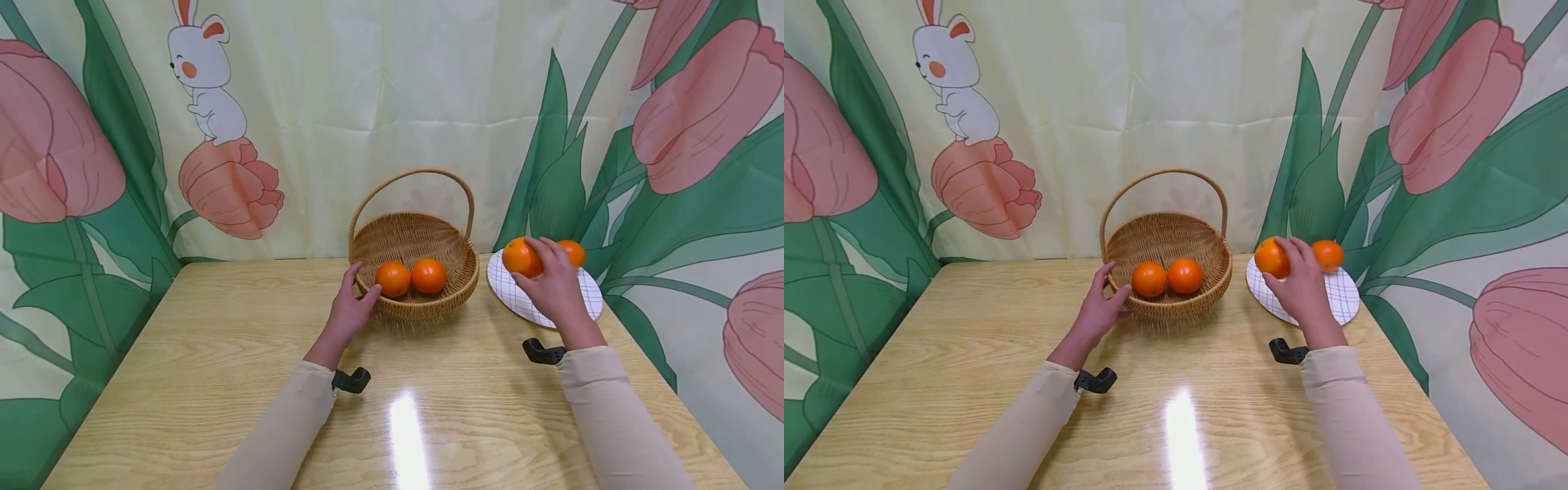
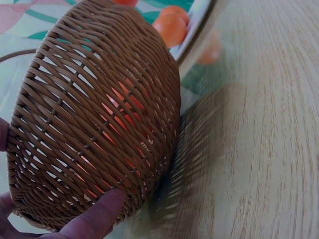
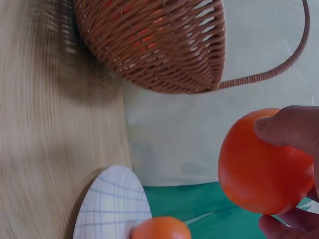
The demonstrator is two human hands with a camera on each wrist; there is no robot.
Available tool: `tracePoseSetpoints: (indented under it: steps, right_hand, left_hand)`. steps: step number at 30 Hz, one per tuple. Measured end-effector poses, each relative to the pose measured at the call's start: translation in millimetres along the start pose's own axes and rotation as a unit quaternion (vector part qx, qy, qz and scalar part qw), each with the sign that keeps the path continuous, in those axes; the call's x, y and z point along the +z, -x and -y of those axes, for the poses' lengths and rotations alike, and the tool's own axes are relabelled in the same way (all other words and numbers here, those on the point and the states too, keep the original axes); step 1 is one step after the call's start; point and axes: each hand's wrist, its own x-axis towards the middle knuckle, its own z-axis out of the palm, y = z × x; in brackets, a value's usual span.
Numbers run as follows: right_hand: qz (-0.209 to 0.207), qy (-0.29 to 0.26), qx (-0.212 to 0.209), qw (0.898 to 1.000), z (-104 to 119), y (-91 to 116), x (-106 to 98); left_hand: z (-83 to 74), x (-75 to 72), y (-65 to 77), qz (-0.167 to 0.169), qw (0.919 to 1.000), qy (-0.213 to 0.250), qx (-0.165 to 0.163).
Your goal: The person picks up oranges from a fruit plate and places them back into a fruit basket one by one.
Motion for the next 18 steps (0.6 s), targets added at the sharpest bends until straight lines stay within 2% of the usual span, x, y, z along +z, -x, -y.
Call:
tracePoseSetpoints:
  steps: [18]
  right_hand:
    - [-0.011,-0.020,-0.054,0.998,23.0,0.0,7.9]
  left_hand:
    - [0.4,0.1,-0.1,-0.005,0.9998,-0.019,0.005]
